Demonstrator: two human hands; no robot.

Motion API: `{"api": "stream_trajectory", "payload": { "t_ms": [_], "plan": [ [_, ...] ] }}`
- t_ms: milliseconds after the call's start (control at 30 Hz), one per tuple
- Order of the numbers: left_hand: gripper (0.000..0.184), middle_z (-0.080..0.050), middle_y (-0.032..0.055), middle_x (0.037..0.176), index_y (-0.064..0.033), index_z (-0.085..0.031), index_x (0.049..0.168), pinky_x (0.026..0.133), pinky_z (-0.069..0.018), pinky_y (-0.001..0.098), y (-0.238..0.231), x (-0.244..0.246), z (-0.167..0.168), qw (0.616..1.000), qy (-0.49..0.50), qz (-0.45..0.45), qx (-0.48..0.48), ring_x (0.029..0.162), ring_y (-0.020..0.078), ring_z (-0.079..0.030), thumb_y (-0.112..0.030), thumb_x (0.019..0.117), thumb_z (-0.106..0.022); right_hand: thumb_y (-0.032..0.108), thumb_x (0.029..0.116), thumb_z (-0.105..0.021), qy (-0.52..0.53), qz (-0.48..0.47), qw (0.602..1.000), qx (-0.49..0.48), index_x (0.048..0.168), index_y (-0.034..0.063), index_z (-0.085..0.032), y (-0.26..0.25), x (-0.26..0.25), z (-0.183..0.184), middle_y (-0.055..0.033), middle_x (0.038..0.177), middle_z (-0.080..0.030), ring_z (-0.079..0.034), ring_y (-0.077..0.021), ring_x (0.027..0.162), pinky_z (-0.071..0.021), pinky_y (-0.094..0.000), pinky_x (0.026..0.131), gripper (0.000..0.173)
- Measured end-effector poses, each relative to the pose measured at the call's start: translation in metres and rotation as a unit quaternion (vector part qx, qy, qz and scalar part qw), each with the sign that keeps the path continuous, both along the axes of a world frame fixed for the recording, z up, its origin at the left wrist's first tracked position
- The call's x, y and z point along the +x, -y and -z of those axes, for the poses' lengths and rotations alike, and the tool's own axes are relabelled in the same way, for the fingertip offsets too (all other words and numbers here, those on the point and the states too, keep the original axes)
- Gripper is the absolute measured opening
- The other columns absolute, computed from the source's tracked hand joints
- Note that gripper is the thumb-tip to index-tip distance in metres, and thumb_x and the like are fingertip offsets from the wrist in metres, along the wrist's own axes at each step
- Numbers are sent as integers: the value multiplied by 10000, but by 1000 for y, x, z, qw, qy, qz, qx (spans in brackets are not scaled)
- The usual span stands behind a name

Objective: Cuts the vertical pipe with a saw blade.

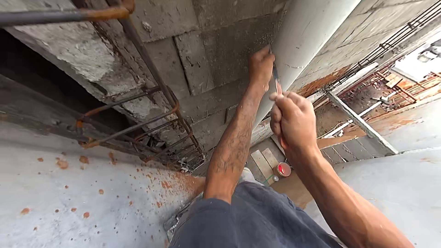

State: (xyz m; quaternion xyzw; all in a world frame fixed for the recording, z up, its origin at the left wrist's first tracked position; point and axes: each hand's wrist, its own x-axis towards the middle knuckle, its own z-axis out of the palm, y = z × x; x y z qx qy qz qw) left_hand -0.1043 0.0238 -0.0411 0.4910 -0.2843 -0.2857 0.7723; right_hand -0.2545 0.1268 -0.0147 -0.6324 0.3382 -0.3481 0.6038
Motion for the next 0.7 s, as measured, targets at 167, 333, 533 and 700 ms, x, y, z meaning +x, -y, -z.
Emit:
{"api": "stream_trajectory", "payload": {
  "t_ms": [167,333,533,700],
  "plan": [
    [405,-653,219,1267,56,-576,1386,845,-528,377,-4,-3,-2,999,19,1,45,1019,224,-637,12,990,-504,170,1092,-393,-5,6,1000,-14,1045,83,-619,8,-5,8,60,523,-454,-374,-24,350,-366,-183,333,247],
    [398,-642,233,1263,63,-578,1373,885,-534,412,-11,-7,2,1000,3,8,27,1065,244,-634,10,990,-486,169,1097,-377,6,6,1000,7,1037,80,-614,-3,-7,3,48,512,-439,-375,-28,336,-373,-186,312,261],
    [382,-633,229,1270,66,-583,1359,914,-535,409,13,7,0,999,-5,17,32,1095,252,-630,18,991,-494,162,1095,-393,-6,26,1000,-8,999,76,-606,15,15,2,46,518,-443,-355,-40,338,-337,-200,312,249],
    [393,-667,155,990,73,-593,1350,548,-404,277,-15,-14,-7,999,8,-4,43,642,112,-480,28,970,-505,96,1082,-349,40,26,998,39,1040,34,-633,-2,-12,-2,43,493,-446,-380,-20,336,-372,-174,323,293]
  ]
}}
